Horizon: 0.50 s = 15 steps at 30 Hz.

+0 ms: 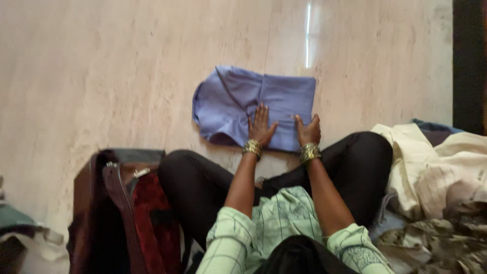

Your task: The person folds a blue long-sleeved shirt by smoothing it out, folding the sides and sleeves inward, and then folding it in half before placing it into a brown bag.

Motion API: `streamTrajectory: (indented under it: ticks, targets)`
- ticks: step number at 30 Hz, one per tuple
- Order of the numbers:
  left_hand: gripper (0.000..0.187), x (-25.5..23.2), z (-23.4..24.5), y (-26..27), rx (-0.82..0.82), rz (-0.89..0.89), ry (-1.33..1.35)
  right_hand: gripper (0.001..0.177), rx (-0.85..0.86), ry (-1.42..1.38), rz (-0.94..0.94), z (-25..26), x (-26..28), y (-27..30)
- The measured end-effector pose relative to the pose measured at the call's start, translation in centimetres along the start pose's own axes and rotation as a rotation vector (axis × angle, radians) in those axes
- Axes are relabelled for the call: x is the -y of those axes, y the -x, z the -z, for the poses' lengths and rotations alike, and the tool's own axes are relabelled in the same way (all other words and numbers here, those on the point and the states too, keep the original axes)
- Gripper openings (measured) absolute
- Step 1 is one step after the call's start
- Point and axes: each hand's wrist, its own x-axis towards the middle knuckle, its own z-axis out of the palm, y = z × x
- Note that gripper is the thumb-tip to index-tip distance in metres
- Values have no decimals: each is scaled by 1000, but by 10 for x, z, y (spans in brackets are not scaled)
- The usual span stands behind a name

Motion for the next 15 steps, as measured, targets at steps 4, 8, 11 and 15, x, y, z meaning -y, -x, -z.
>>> streamTrajectory:
  ticks: [4, 8, 11, 15]
  targets:
    - [80, 8, 4, -6, 94, 49, 141, 64, 305, -559, -51, 28, 3, 0]
    - [80, 2, 10, -1, 220, 45, 667, 49, 452, -907, -169, 73, 39, 16]
    - [86, -18, 11, 7, 292, 50, 1137, 46, 404, -959, -79, 100, 67, 24]
    - [80, -30, 3, 24, 291, 183, 1580, 51, 349, -846, 73, 89, 103, 30]
